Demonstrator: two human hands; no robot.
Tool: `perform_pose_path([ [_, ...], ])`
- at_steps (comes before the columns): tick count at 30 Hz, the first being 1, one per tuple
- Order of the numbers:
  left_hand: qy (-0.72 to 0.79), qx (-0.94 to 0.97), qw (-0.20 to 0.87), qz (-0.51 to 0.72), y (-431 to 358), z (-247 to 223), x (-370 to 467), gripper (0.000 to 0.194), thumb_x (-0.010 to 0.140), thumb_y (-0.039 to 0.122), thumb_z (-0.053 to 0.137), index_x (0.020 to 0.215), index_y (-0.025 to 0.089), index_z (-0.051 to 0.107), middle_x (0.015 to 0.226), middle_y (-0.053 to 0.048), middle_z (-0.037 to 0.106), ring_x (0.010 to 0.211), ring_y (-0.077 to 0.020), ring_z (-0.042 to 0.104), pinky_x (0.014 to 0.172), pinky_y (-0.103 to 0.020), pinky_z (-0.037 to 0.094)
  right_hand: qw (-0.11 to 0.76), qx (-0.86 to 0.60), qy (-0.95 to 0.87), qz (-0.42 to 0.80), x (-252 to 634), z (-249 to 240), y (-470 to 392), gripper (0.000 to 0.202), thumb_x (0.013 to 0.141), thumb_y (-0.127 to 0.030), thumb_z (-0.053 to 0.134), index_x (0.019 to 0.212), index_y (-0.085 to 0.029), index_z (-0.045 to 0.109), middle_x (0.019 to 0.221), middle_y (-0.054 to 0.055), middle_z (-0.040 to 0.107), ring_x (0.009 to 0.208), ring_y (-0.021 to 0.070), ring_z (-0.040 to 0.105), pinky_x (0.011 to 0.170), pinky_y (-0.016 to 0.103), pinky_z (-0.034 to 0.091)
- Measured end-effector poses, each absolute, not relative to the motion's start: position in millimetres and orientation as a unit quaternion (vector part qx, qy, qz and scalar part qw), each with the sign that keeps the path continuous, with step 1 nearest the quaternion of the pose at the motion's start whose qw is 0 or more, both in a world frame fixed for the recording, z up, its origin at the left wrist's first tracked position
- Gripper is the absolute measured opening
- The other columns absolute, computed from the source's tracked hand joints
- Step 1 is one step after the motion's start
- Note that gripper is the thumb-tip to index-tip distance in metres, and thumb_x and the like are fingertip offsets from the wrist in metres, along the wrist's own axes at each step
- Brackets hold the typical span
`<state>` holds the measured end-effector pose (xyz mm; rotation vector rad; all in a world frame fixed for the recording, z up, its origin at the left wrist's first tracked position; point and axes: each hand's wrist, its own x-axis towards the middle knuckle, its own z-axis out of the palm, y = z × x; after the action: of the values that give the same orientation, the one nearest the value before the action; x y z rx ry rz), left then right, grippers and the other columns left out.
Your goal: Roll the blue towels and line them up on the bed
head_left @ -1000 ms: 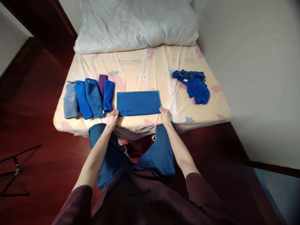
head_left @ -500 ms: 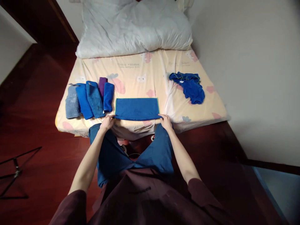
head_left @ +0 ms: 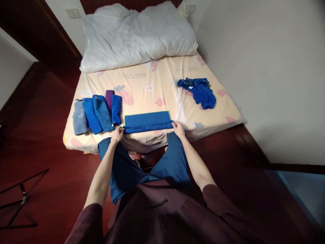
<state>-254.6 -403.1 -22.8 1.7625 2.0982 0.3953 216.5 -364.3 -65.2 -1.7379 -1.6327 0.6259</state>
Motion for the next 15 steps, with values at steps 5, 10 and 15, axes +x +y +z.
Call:
perform_pose_path([
  [5, 0.748, 0.617, 0.194, 0.148, -401, -29, -252, 0.029, 0.102, 0.038, 0.046, 0.108, 0.016, 0.064, 0.096, -0.015, 0.075, 0.098, -0.0316, 0.074, 0.089, -0.037, 0.055, 0.311, -0.674, -0.625, 0.244, 214, -64, -361, 0.030, 0.099, -0.042, 0.055, 0.098, -0.019, 0.074, 0.094, 0.012, 0.079, 0.084, 0.0267, 0.072, 0.081, 0.035, 0.057],
  [10, 0.733, 0.632, 0.128, 0.219, -413, -24, -244, 0.042, 0.102, 0.033, 0.046, 0.135, 0.011, 0.059, 0.115, -0.019, 0.072, 0.115, -0.0328, 0.068, 0.105, -0.045, 0.053, 0.349, -0.670, -0.639, 0.145, 212, -53, -369, 0.034, 0.100, -0.035, 0.052, 0.121, -0.015, 0.070, 0.113, 0.016, 0.076, 0.110, 0.0293, 0.069, 0.101, 0.042, 0.055],
  [15, 0.639, 0.729, 0.063, 0.236, -431, -21, -234, 0.050, 0.103, 0.032, 0.045, 0.148, 0.013, 0.054, 0.156, -0.020, 0.052, 0.148, -0.0321, 0.047, 0.125, -0.049, 0.039, 0.331, -0.599, -0.726, 0.072, 211, -43, -384, 0.043, 0.099, -0.024, 0.051, 0.139, -0.016, 0.065, 0.140, 0.015, 0.068, 0.133, 0.0275, 0.059, 0.118, 0.045, 0.045],
])
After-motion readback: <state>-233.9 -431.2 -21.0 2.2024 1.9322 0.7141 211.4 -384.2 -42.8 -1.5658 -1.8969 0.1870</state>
